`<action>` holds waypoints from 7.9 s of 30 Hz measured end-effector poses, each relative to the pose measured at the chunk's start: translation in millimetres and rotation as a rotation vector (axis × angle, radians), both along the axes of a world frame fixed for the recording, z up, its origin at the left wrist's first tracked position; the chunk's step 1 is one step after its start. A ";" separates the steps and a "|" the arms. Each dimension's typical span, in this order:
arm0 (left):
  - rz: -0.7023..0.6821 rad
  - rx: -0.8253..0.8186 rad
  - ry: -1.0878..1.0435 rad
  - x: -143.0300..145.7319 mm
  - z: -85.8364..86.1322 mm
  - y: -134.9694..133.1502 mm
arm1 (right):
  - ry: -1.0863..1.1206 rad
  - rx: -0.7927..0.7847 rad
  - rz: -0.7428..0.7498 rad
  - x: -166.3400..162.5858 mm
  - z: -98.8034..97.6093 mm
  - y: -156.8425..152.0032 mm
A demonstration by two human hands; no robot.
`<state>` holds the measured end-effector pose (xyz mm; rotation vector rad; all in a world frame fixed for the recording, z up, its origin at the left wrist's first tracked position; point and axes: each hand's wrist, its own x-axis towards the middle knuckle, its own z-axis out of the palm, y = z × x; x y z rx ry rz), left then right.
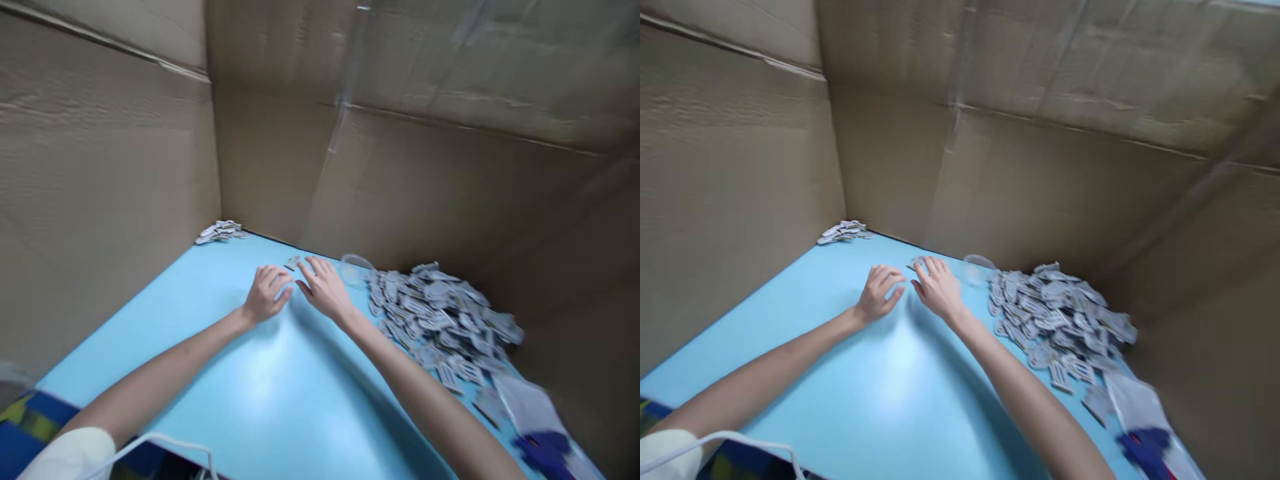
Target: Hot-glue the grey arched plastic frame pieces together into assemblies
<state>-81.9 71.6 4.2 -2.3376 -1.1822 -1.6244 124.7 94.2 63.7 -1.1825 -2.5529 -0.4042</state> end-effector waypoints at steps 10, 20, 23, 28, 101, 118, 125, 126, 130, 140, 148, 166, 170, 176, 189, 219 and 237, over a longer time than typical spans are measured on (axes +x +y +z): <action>0.809 -0.013 -0.603 -142.6 -38.9 109.2 | -0.067 -0.203 0.073 -234.7 1.1 135.2; 0.755 -0.003 -0.628 -133.7 -50.5 124.0 | -0.026 -0.270 0.155 -277.7 5.1 195.7; 0.739 -0.016 -0.618 -133.9 -46.6 119.6 | 0.112 -0.316 0.085 -263.2 10.5 197.0; 0.658 -0.060 -0.560 -128.8 -34.4 109.0 | 0.408 -0.440 -0.046 -204.0 11.4 172.4; -0.433 -0.515 0.145 66.6 5.0 -77.2 | 1.383 -0.711 -0.087 47.7 -46.9 -132.0; -0.384 -0.388 0.329 61.5 -2.0 -64.5 | 1.030 -0.426 -0.082 78.7 -42.8 -114.2; -0.415 -0.387 0.431 60.4 -5.0 -67.3 | 1.046 -0.573 -0.137 87.2 -61.3 -97.5; -0.414 -0.384 0.431 60.3 -5.1 -67.4 | 1.037 -0.569 -0.136 85.7 -63.6 -96.8; -0.414 -0.392 0.429 59.8 -5.3 -66.6 | 0.977 -0.528 -0.136 83.0 -66.2 -94.9; -0.414 -0.426 0.435 60.1 -5.0 -67.4 | 0.879 -0.510 -0.122 84.5 -65.2 -95.2; -0.417 -0.442 0.427 60.3 -4.6 -67.6 | 0.862 -0.445 -0.103 85.1 -66.4 -96.5; -0.388 -0.503 0.283 61.6 -9.5 -65.1 | 0.557 -0.194 -0.182 88.1 -26.9 -30.6; -0.356 -0.541 0.243 61.5 -10.0 -64.4 | 0.193 -0.401 -0.277 69.2 0.7 45.9; -0.355 -0.605 0.196 63.3 -9.7 -64.6 | 0.055 -0.547 -0.266 37.8 -0.5 89.5; -0.372 -0.613 0.163 63.7 -10.9 -64.0 | 0.393 -0.491 -0.222 64.7 1.0 78.9; -0.287 -0.713 0.443 55.7 3.6 -67.9 | 0.885 -0.597 -0.197 40.7 -56.1 -123.3; -0.295 -0.720 0.440 57.0 3.2 -68.1 | 0.833 -0.556 -0.203 40.2 -56.6 -121.4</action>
